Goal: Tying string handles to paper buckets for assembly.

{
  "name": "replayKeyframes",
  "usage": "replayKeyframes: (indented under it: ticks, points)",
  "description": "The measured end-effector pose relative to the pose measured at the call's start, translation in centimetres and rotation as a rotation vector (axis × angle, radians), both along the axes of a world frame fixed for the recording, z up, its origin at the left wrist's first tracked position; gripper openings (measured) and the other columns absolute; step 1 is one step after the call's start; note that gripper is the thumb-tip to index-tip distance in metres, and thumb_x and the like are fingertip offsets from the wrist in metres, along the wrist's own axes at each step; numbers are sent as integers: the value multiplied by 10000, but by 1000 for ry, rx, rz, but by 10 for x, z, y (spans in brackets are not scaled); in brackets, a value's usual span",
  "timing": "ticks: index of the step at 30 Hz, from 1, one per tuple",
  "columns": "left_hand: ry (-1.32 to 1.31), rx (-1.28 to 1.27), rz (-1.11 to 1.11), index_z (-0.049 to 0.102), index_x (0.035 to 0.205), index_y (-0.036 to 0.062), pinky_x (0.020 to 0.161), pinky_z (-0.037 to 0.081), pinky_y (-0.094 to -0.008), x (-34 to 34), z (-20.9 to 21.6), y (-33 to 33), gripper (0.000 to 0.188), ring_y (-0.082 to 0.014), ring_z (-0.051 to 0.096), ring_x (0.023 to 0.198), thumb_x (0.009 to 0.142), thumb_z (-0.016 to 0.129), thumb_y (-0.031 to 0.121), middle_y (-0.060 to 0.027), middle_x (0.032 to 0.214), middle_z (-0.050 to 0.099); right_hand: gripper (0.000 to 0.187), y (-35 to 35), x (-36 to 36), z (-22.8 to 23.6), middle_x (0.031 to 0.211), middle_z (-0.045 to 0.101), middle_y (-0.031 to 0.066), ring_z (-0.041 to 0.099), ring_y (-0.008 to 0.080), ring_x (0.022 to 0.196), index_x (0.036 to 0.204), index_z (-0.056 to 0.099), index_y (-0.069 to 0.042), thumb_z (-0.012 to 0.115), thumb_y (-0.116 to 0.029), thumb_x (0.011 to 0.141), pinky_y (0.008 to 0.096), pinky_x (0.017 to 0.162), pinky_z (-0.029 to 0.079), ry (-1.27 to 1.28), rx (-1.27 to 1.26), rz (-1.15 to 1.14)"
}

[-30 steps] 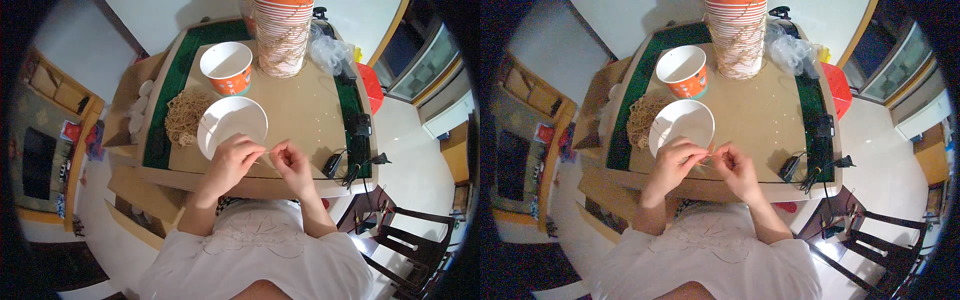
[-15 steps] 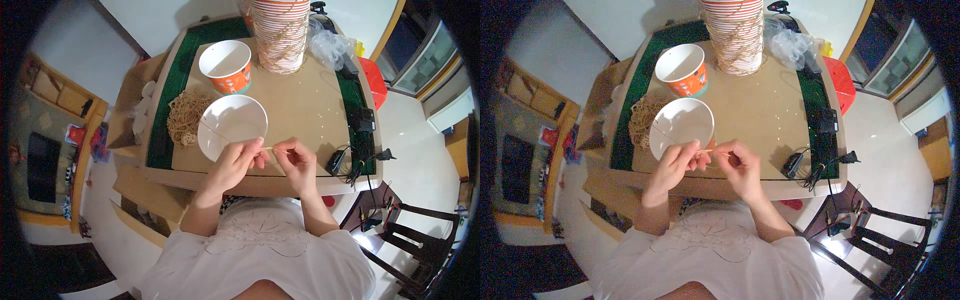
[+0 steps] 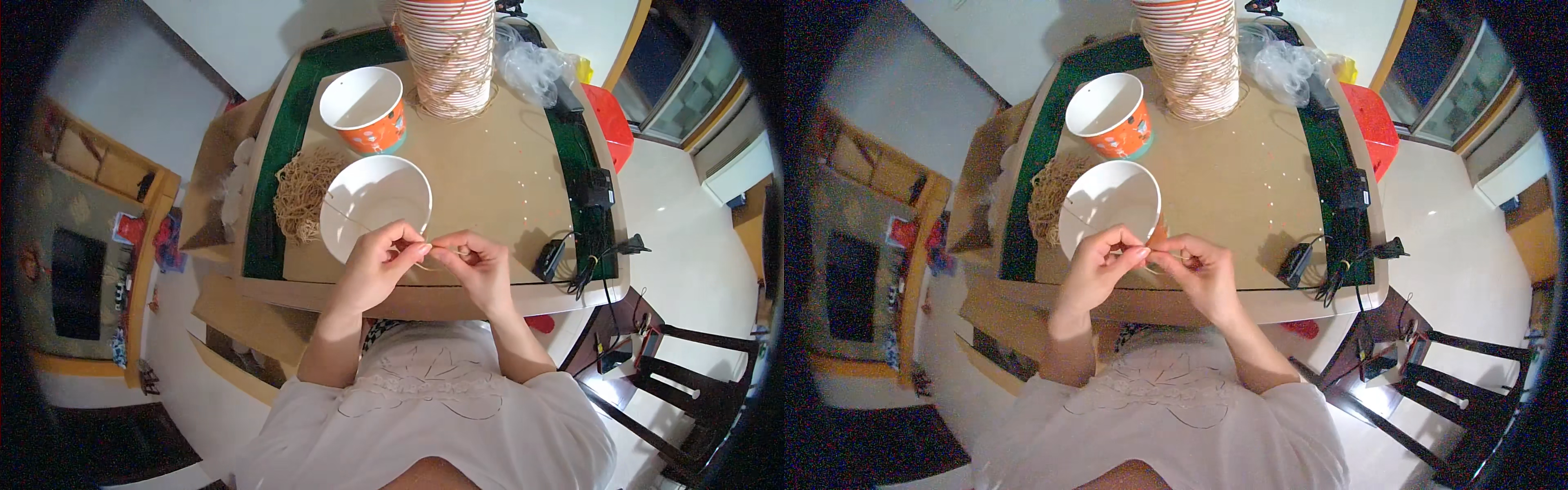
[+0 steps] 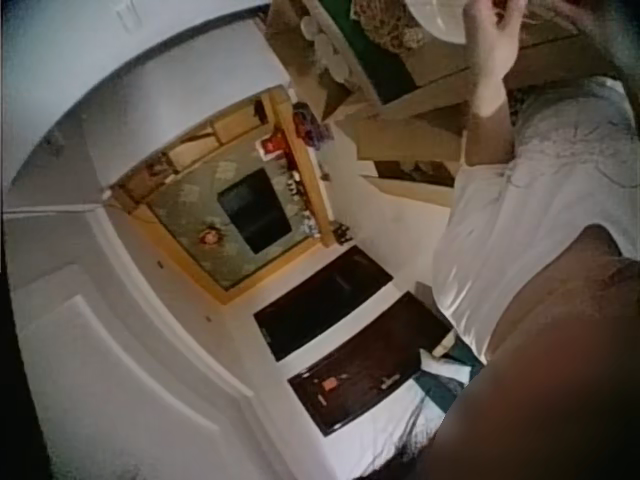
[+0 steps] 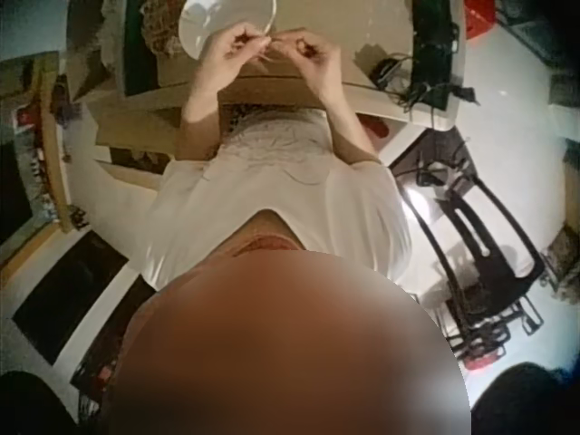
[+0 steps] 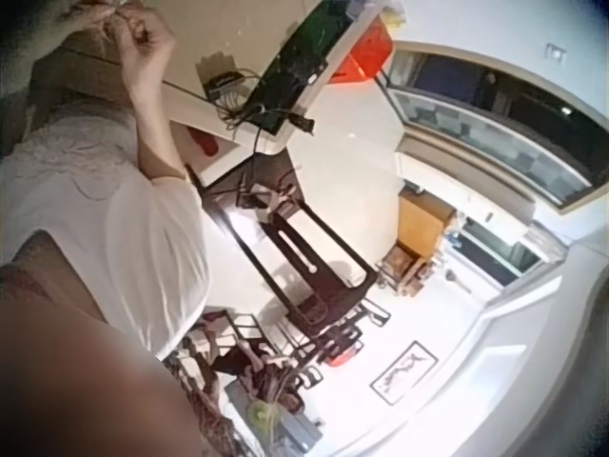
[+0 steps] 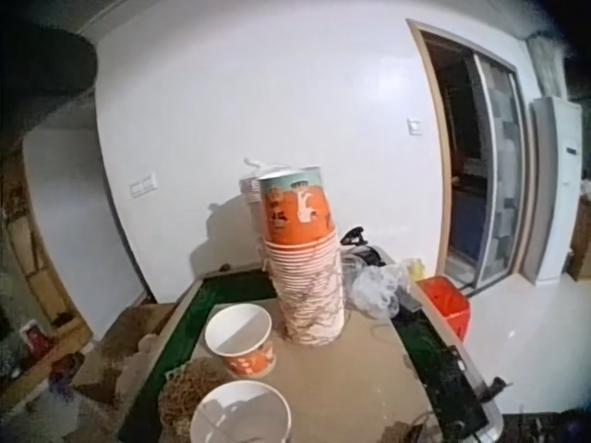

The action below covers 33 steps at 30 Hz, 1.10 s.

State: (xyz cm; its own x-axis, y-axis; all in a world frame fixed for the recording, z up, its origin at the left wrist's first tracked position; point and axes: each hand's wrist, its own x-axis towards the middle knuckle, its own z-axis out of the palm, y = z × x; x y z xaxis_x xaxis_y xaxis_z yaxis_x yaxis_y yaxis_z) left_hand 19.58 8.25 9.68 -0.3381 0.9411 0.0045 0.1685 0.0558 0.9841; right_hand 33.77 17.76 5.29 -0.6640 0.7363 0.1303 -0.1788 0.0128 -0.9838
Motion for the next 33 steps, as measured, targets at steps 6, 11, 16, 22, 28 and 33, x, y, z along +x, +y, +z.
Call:
replayKeyframes:
  ticks: [6, 11, 16, 22, 28, 33]
  points:
    - [58, 8, 14, 599, 863, 2, 561, 429, -183, 1, 4, 1, 77, -21, 503, 690, 894, 610, 72, 12, 781, 594, 102, -1, 1, -3, 608, 380, -118, 295, -8, 542, 914, 701, -53, 715, -62, 813, 180, 468, 207, 71, -60, 3]
    - [45, -11, 71, 603, 868, 8, 578, 438, -197, 3, 12, 3, 95, -31, 519, 674, 907, 594, 94, 3, 766, 597, 95, 0, 5, 0, 613, 414, -112, 297, -5, 541, 915, 699, -45, 695, -35, 821, 186, 465, 214, 31, 107, -97]
    - [-21, -195, -53, 577, 856, 15, 563, 417, -204, 4, 14, 4, 141, -37, 509, 681, 939, 547, 125, 5, 769, 588, 98, 1, 4, 4, 606, 417, -111, 299, -7, 538, 914, 701, -44, 697, -34, 817, 187, 461, 215, 28, 130, -93]
    - [79, -118, 0, 554, 860, 0, 543, 412, -197, 7, 10, 4, 115, -42, 505, 696, 923, 565, 95, 2, 766, 577, 135, 1, 3, -2, 591, 390, -119, 301, -7, 535, 938, 712, -53, 720, -55, 803, 186, 465, 211, 28, 34, -35]
    - [190, -43, 56, 558, 866, 8, 556, 418, -187, 7, 2, 5, 67, -41, 519, 709, 889, 601, 53, -1, 764, 580, 81, 1, -2, -8, 593, 345, -122, 290, -9, 543, 886, 697, -36, 710, -33, 806, 181, 477, 205, 67, -43, -28]
    - [284, -40, 124, 596, 927, 17, 611, 452, -201, 7, -1, 8, 73, -53, 550, 733, 859, 622, 28, 0, 819, 612, 78, 3, -10, -23, 646, 409, -90, 344, 4, 569, 879, 668, -25, 697, -38, 808, 175, 488, 281, 48, -82, -18]
